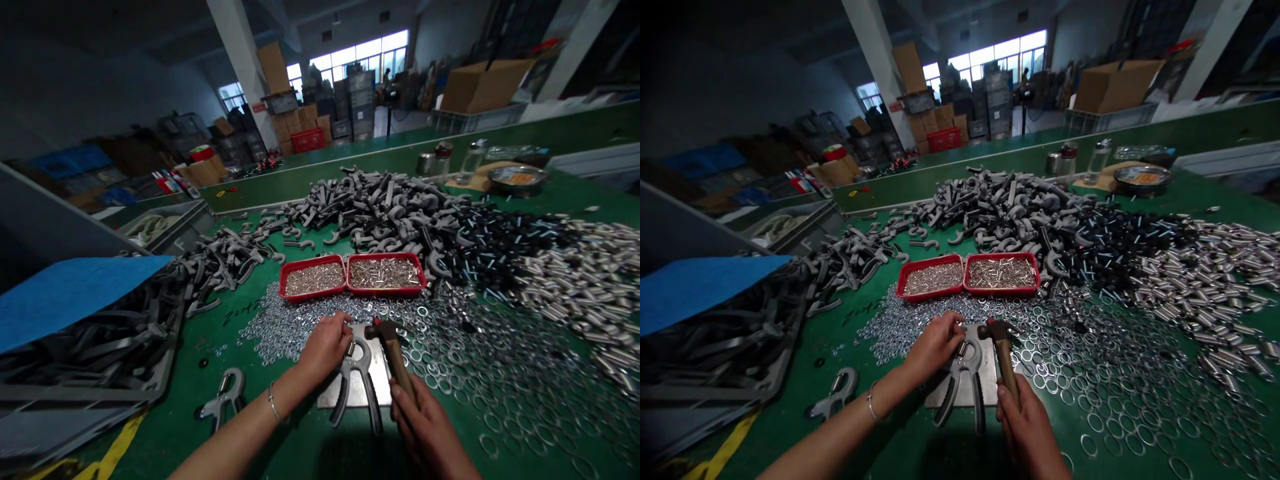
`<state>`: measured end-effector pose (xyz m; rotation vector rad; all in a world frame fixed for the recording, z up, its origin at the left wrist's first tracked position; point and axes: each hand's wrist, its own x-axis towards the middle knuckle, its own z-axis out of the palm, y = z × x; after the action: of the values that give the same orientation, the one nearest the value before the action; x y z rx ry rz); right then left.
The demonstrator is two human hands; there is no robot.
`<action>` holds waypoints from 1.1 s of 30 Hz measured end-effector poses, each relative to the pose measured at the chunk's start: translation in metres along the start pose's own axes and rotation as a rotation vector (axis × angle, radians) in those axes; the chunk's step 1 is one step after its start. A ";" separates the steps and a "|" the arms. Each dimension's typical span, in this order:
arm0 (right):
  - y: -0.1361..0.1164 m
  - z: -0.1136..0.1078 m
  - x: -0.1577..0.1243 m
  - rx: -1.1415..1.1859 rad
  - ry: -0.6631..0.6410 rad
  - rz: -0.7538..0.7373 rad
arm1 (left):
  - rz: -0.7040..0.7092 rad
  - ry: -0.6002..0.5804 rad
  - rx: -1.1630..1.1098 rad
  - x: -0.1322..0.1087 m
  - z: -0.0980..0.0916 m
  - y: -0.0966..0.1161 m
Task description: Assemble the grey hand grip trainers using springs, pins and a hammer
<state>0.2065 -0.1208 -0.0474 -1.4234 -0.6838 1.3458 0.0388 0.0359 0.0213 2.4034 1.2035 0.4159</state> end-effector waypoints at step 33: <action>-0.128 -0.011 0.019 -1.111 -0.314 -0.299 | 0.179 -0.142 0.258 -0.049 -0.018 -0.013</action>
<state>0.2502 -0.0657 0.0613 -1.8184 -1.9714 0.9476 -0.0061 0.0071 0.0267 2.7215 1.0383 0.1451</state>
